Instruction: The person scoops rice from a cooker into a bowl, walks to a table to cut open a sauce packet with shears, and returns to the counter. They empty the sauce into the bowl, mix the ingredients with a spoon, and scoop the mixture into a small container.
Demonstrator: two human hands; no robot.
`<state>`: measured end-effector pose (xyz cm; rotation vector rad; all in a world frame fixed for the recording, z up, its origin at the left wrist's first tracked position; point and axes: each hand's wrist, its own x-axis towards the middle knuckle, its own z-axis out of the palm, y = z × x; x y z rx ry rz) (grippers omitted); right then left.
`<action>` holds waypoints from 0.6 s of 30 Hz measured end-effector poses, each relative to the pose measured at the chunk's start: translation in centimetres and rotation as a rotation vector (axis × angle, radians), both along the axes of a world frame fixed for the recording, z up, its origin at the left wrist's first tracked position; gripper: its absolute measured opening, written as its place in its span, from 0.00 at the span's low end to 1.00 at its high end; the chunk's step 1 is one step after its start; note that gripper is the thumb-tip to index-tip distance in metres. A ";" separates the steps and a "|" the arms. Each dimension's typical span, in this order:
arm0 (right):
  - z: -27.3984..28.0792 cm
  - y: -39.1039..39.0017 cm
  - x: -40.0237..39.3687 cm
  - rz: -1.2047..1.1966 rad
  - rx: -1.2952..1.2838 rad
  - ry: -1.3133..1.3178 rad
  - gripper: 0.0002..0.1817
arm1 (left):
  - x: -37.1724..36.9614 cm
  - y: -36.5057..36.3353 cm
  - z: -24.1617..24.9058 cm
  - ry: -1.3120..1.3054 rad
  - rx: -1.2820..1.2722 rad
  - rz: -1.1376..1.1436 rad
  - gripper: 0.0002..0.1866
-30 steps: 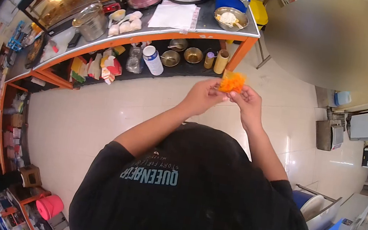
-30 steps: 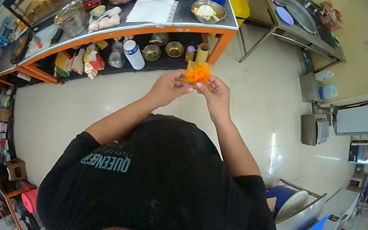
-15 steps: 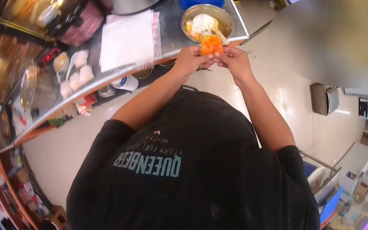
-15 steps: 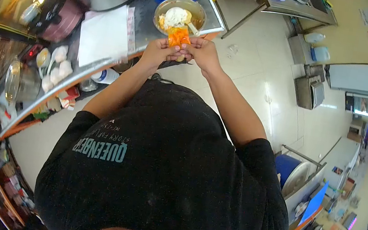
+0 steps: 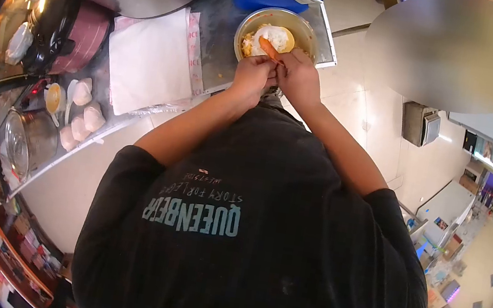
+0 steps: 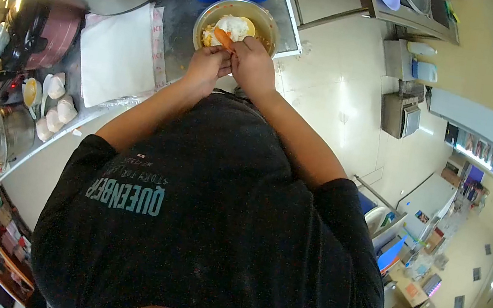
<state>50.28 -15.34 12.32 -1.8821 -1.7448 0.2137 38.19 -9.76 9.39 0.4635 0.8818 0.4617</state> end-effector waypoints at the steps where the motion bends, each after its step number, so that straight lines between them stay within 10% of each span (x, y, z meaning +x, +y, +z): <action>1: -0.1 0.1 0.5 0.059 -0.016 -0.013 0.11 | 0.1 0.0 -0.2 -0.059 -0.036 0.031 0.12; 9: -0.7 1.1 8.4 0.141 -0.567 0.869 0.13 | 2.5 -1.0 -1.6 -0.096 0.003 0.055 0.16; 18: -2.6 2.8 10.1 0.087 -0.871 1.216 0.13 | 3.4 -2.7 -1.8 0.040 0.199 0.074 0.15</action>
